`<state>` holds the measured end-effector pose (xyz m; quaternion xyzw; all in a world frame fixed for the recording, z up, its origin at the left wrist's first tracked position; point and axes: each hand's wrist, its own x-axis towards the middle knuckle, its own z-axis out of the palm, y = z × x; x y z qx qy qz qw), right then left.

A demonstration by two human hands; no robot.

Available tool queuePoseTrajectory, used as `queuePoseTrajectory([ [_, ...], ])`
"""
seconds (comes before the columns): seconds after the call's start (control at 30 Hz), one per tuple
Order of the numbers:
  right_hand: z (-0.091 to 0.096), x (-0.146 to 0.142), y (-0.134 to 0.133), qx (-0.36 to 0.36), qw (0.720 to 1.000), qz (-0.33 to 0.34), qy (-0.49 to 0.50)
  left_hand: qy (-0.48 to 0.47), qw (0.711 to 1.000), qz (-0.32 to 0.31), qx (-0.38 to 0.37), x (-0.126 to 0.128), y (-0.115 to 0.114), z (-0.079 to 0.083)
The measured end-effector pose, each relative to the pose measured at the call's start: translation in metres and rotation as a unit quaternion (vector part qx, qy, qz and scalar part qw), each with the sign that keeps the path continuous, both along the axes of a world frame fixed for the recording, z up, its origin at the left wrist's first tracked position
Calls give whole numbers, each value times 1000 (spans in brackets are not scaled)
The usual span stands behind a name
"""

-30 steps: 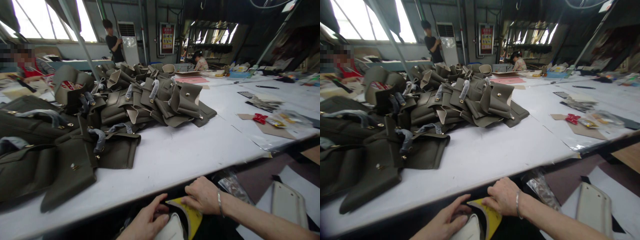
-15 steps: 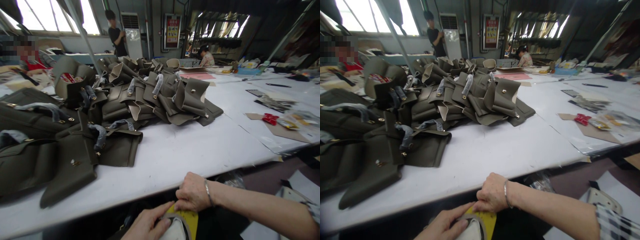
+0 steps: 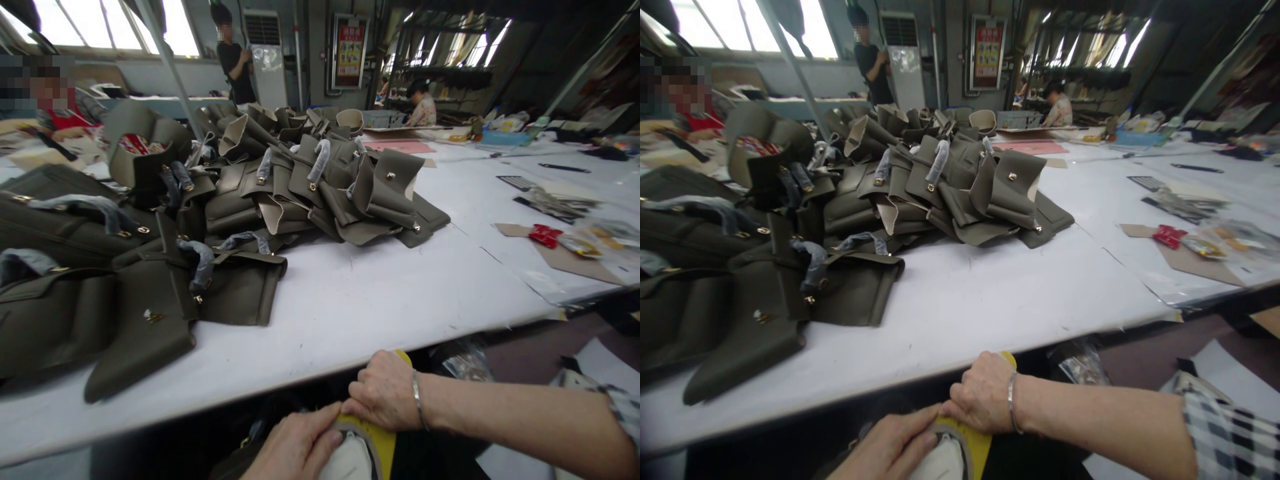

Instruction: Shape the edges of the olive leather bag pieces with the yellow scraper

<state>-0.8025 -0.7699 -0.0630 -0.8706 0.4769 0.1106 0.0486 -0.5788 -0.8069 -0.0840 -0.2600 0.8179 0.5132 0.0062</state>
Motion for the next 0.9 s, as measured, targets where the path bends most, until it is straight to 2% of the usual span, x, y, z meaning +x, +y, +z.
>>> queuePoseTrajectory([
  [0.37, -5, 12, 19, 4, 997, -82, -3, 13, 999, 1, -52, 3, 11, -4],
  [0.57, -9, 28, 40, -2, 987, -163, 5, 13, 998, 7, -65, 7, 17, -4],
  [0.63, -11, 36, 47, -6, 982, -189, 3, 21, 999, 18, -45, 8, 16, -2],
  [0.8, -13, 55, 63, -18, 969, -248, 2, 69, 993, 4, 98, 5, 4, 2],
  [0.9, -13, 62, 68, -26, 959, -282, 7, 66, 990, 7, 126, -4, -6, 0],
])
